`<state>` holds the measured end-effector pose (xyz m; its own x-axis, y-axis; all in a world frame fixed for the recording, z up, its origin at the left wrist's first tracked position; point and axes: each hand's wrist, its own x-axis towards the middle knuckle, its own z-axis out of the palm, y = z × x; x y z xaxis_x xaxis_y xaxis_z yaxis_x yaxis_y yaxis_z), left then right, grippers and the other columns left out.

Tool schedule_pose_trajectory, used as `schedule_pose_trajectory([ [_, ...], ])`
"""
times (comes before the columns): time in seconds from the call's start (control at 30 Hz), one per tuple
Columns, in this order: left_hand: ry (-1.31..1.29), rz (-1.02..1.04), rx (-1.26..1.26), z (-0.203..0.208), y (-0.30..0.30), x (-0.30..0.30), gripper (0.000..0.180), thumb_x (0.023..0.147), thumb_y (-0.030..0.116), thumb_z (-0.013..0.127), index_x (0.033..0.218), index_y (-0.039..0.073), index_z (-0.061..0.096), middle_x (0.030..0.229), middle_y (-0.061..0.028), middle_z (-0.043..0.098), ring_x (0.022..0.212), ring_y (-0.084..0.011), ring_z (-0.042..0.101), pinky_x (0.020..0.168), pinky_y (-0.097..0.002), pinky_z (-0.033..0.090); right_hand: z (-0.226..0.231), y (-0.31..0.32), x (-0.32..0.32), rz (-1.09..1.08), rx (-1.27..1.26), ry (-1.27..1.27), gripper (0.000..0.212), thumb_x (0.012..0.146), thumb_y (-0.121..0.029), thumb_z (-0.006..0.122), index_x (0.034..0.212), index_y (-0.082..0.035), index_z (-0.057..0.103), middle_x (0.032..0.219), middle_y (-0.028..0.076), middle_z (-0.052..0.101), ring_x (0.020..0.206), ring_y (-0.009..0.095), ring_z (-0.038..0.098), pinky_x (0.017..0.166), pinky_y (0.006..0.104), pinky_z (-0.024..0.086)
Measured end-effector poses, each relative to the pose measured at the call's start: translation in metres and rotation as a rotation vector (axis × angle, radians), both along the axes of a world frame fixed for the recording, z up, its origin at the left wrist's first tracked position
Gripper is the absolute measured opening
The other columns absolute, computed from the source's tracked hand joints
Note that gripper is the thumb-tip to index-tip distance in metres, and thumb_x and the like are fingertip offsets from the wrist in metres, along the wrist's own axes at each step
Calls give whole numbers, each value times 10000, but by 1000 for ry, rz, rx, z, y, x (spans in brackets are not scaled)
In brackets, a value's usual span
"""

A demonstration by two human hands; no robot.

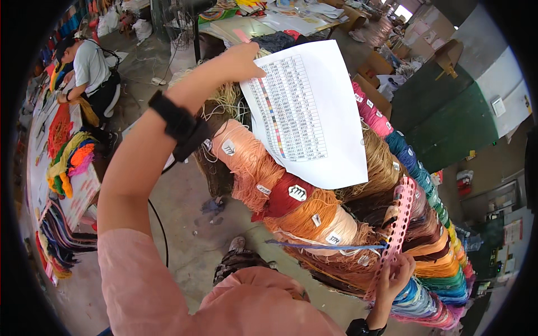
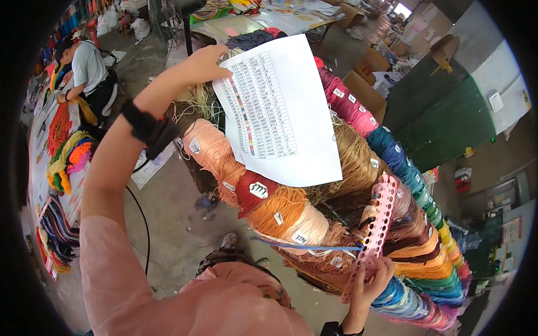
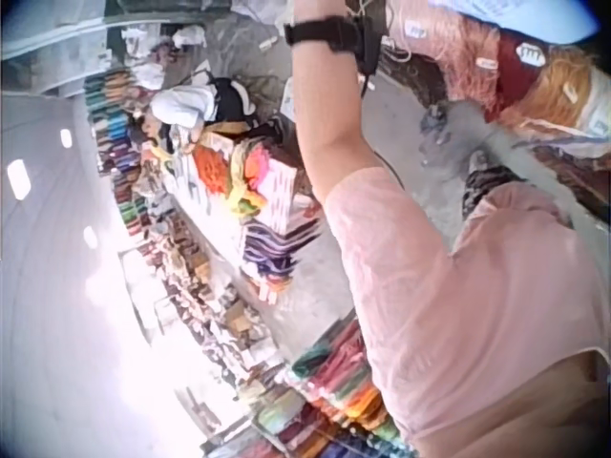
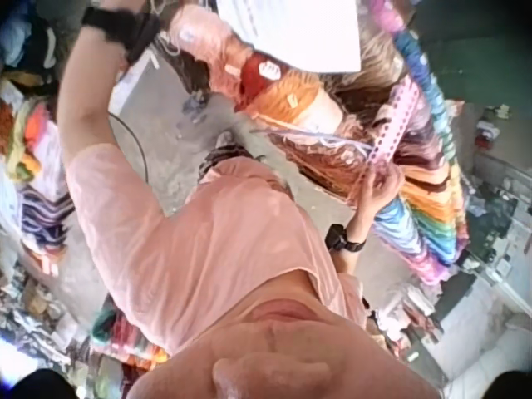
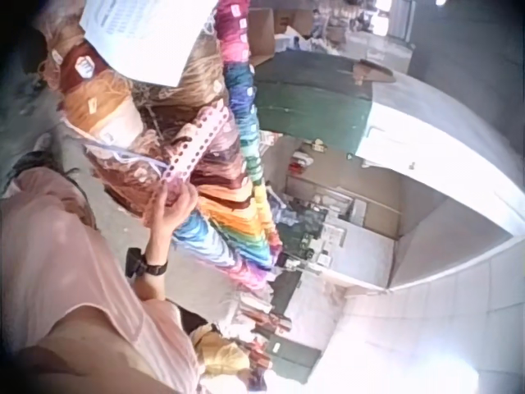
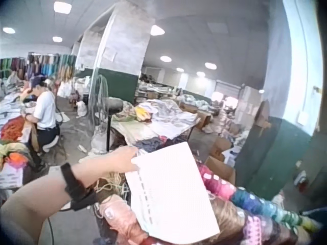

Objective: The person pulls strands of thread from various bundles on a rack, compares them to a chart, and loops them through the holes of a pink organizer. They repeat this process for several different colors before placing the organizer and chart onto a table.

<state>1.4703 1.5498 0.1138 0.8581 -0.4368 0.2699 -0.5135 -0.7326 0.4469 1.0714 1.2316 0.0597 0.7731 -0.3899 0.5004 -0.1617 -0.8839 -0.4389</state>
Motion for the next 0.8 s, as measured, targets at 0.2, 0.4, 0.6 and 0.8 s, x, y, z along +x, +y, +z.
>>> schedule_pose_trajectory([
  [0.2, 184, -143, 193, 13, -9, 24, 309, 561, 149, 653, 794, -38, 574, 691, -104, 583, 640, -172, 548, 584, -280, 419, 8, 7, 9, -18, 30, -63, 238, 652, 39, 555, 879, -8, 499, 941, 110, 431, 556, 99, 373, 488, 193, 324],
  [0.4, -49, -403, -272, 41, -28, -2, 272, 725, 145, 536, 964, 17, 514, 800, -103, 578, 642, -204, 565, 607, -309, 432, 34, 3, 28, 57, 32, -134, 244, 659, 21, 536, 894, -10, 483, 967, 115, 433, 659, 103, 419, 547, 190, 358],
  [0.6, 184, -743, -346, 119, -37, -32, 268, 797, 144, 487, 1021, -1, 458, 892, -23, 543, 805, -65, 516, 698, -193, 419, 103, 6, 112, 394, 218, -99, 669, 632, -113, 620, 1205, 6, 295, 1192, 135, 354, 1130, 231, 332, 908, 337, 285],
  [0.8, 188, -920, -377, 175, -42, -58, 338, 792, 185, 509, 1069, 1, 450, 910, -46, 550, 795, -72, 536, 657, -194, 452, 130, 23, 172, 581, 764, -44, 512, 680, -155, 628, 1098, 41, 407, 1017, 112, 511, 898, 157, 494, 782, 282, 394],
])
